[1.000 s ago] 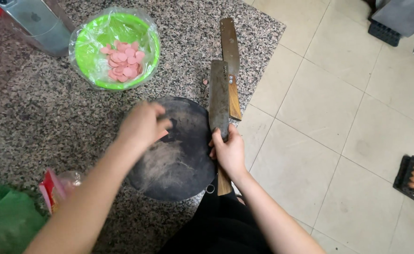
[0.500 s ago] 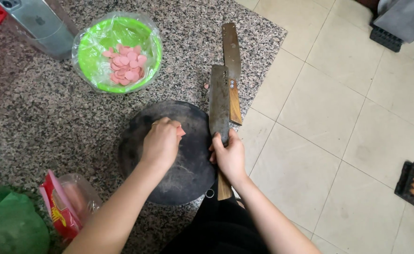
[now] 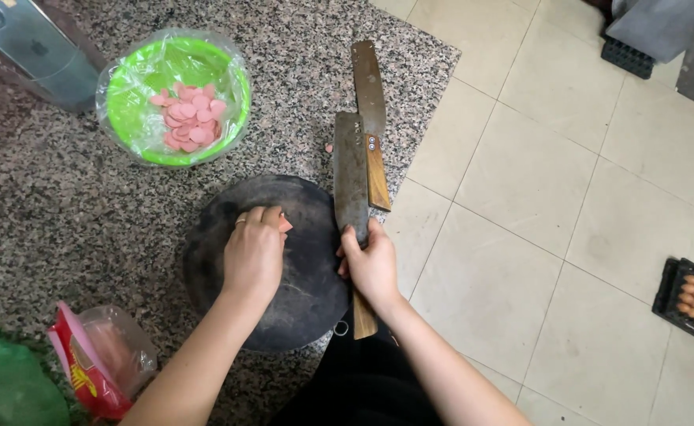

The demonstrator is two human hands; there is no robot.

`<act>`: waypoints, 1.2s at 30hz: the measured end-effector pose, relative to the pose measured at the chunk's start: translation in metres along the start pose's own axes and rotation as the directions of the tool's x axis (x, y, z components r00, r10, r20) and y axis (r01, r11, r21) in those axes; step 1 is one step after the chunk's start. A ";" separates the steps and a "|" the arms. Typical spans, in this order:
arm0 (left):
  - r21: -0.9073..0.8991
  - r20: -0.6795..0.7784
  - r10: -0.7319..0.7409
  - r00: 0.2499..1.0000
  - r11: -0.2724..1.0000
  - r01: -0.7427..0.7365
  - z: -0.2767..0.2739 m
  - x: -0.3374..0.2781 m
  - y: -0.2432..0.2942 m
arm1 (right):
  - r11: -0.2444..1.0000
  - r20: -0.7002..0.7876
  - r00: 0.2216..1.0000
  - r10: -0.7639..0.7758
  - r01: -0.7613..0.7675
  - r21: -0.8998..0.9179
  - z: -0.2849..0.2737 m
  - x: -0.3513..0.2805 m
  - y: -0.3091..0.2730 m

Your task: Slice small pink sausages on a wooden cutting board using a kitchen knife.

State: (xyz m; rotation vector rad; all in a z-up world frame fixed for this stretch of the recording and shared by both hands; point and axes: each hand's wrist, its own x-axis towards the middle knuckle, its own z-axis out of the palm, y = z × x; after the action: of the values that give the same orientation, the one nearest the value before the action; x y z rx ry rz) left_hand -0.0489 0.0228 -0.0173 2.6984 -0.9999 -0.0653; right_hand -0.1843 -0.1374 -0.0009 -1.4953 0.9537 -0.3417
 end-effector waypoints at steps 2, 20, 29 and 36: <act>0.046 -0.009 -0.006 1.000 0.999 0.007 0.005 -0.003 -0.002 | 1.000 0.001 1.000 -0.002 0.002 0.001 -0.001 0.000 0.001; -0.080 -0.121 0.014 0.993 0.997 -0.024 -0.022 -0.022 0.003 | 0.916 0.124 0.991 -0.051 0.096 -0.389 -0.001 -0.031 -0.028; -0.014 -0.149 -0.003 0.989 1.000 0.001 -0.012 -0.013 0.006 | 0.769 0.309 0.945 -0.108 0.276 -0.577 -0.011 -0.066 -0.045; -0.026 -0.118 -0.050 0.992 0.999 0.047 -0.006 -0.009 0.008 | 0.579 0.386 0.923 0.005 0.312 -0.753 -0.021 -0.076 -0.040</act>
State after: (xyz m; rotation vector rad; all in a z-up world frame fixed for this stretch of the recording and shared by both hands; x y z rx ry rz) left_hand -0.0598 0.0237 -0.0101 2.6708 -0.8934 0.0726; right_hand -0.2314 -0.1006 0.0646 -2.4011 0.6928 0.3099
